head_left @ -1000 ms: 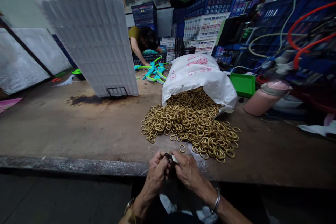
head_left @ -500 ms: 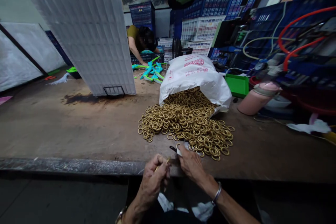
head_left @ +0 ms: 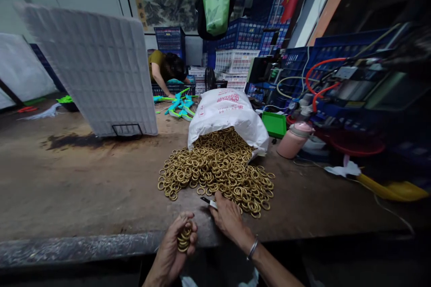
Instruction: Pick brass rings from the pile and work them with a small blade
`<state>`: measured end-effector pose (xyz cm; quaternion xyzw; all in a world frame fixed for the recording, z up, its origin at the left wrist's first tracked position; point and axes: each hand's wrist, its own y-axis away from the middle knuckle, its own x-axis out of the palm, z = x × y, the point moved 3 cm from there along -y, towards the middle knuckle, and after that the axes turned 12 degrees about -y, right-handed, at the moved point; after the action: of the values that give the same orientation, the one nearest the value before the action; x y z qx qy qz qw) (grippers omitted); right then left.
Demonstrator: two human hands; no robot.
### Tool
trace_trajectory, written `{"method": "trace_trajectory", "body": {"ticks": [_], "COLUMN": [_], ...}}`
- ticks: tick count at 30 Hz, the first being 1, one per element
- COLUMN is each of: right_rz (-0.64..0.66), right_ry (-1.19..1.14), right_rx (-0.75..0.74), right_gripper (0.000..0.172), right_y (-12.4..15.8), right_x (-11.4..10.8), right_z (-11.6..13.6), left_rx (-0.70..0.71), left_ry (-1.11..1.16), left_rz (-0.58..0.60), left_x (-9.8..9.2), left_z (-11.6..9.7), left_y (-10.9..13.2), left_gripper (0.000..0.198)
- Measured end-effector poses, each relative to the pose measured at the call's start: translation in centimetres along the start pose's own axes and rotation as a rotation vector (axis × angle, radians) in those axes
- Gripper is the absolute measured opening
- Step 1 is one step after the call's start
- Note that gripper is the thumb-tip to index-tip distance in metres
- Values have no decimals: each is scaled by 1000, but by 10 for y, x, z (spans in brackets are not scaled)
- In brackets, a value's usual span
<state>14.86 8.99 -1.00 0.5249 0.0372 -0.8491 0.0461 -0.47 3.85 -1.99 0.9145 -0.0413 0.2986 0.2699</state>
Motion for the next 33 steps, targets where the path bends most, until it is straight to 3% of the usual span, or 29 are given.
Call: {"method": "trace_trajectory", "body": {"ticks": [5, 10, 14, 17, 22, 26, 30, 33], "right_rz": [-26, -77, 6, 47, 68, 25, 114, 151], "right_ry": [-221, -761, -1009, -1121, -1131, -1009, -955, -971], "right_rx": [32, 26, 124, 113, 76, 5, -21, 36], "right_gripper": [10, 9, 13, 15, 19, 20, 26, 29], "right_y": [-2, -1, 5, 8, 8, 6, 5, 6], "right_x": [5, 4, 4, 9, 16, 6, 0, 2], "right_z": [-7, 2, 16, 24, 28, 29, 36, 38], "left_rx": [-26, 94, 197, 234, 224, 308, 493, 425], "left_ry": [65, -55, -202, -263, -364, -576, -682, -655], "left_rz": [9, -78, -105, -145, -201, -284, -229, -198], "left_x": [2, 6, 14, 19, 18, 13, 19, 20], "left_z": [1, 2, 0, -2, -4, -11, -21, -20], "left_y": [-3, -3, -1, 0, -2, -1, 3, 2], "left_gripper": [28, 30, 31, 37, 37, 32, 28, 27]}}
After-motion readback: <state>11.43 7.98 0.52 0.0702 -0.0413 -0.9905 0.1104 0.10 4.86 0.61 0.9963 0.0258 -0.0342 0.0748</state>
